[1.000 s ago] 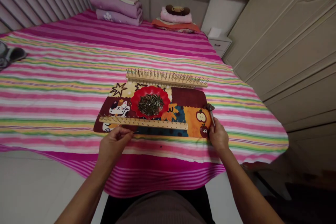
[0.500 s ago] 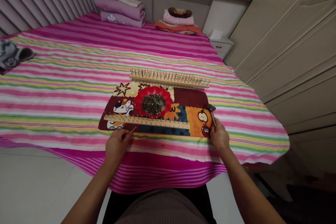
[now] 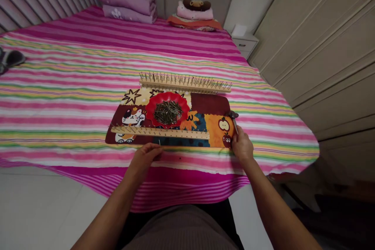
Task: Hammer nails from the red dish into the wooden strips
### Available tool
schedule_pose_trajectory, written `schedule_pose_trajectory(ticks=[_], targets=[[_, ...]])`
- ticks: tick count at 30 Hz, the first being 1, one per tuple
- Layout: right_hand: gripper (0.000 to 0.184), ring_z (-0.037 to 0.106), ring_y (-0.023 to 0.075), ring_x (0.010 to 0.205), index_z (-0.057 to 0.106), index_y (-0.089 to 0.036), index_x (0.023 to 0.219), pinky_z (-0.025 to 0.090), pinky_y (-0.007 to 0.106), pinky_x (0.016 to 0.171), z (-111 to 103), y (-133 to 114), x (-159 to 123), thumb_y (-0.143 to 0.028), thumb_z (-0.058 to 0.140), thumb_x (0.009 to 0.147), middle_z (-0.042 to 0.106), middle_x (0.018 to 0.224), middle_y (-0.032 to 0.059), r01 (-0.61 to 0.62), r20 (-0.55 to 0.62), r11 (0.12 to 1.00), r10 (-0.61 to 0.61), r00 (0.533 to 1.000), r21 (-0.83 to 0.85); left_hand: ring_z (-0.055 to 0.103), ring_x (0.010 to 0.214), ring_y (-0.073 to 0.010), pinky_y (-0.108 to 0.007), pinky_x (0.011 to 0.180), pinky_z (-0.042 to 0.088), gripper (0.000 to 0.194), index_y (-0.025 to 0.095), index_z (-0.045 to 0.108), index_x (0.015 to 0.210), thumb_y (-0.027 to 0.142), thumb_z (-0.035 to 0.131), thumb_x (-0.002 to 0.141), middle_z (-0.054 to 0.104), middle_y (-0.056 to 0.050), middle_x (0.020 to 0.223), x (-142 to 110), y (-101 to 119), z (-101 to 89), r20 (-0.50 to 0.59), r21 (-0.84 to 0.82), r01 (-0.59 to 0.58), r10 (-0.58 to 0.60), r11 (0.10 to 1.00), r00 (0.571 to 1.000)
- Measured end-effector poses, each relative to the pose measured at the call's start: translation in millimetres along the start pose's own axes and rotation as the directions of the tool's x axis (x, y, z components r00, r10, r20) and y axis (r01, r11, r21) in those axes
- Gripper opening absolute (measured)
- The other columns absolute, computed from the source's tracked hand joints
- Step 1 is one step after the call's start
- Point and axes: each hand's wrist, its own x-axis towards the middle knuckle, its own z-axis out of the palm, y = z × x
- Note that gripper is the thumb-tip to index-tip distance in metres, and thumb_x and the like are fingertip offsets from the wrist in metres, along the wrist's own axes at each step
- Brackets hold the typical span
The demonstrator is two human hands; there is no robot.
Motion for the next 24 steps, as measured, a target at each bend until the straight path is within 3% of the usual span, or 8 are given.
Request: schedule_pose_trajectory(ticks=[5,9,12,18,24], targets=[[0.046,0.046,0.0134,0.065,0.047,-0.019,0.138,0.020,0.026,0.051,1,0,0,-0.022,0.043,0.091,0.060,0.093,0.0075,-0.002,-0.002,1.000,0.002,1.000,-0.011,0.051,0.055,-0.0099,-0.023,0.057,0.043,0.028,0.017,0.061,0.067,0.041,0.069,0.055,0.057,0.003,0.056,5,4,16.4,-0.105,0.092,-0.193,0.203,0.977,0.974],[0.045,0.045,0.0132,0.064,0.047,-0.018,0.137,0.019,0.026,0.051,1,-1,-1,-0.024,0.041,0.093,0.060,0.095,0.0086,-0.006,-0.004,1.000,0.006,1.000,-0.027,0.054,0.059,-0.0110,-0.023,0.058,0.044,0.028,0.019,0.060,0.074,0.039,0.069,0.058,0.060,0.003,0.063,13,-5,26.7,-0.160,0.080,-0.280,0.290,0.957,0.944],[0.045,0.043,0.0127,0.061,0.046,-0.018,0.138,0.018,0.026,0.051,1,-2,-1,-0.024,0.042,0.093,0.059,0.093,0.0082,-0.015,0.005,0.999,0.015,1.000,-0.045,0.057,0.065,-0.0128,-0.024,0.062,0.045,0.026,0.020,0.061,0.078,0.041,0.066,0.064,0.063,0.001,0.069,16,-13,32.6,-0.175,0.174,-0.335,0.364,0.926,0.915],[0.044,0.041,0.0115,0.059,0.046,-0.018,0.138,0.016,0.026,0.051,3,0,-1,-0.025,0.041,0.094,0.058,0.092,0.0070,0.003,-0.010,0.997,-0.004,1.000,-0.079,0.060,0.084,-0.0171,-0.030,0.080,0.047,0.019,0.022,0.064,0.083,0.039,0.057,0.078,0.066,-0.003,0.085,17,-17,38.0,-0.139,0.445,-0.525,0.635,0.725,0.760],[0.045,0.041,0.0122,0.061,0.045,-0.017,0.139,0.017,0.026,0.051,3,1,-2,-0.024,0.039,0.094,0.057,0.094,0.0083,0.015,0.000,0.998,-0.015,1.000,-0.067,0.060,0.082,-0.0166,-0.030,0.080,0.047,0.017,0.021,0.065,0.082,0.036,0.056,0.081,0.065,-0.003,0.082,23,-20,40.3,-0.122,0.503,-0.581,0.717,0.640,0.686]])
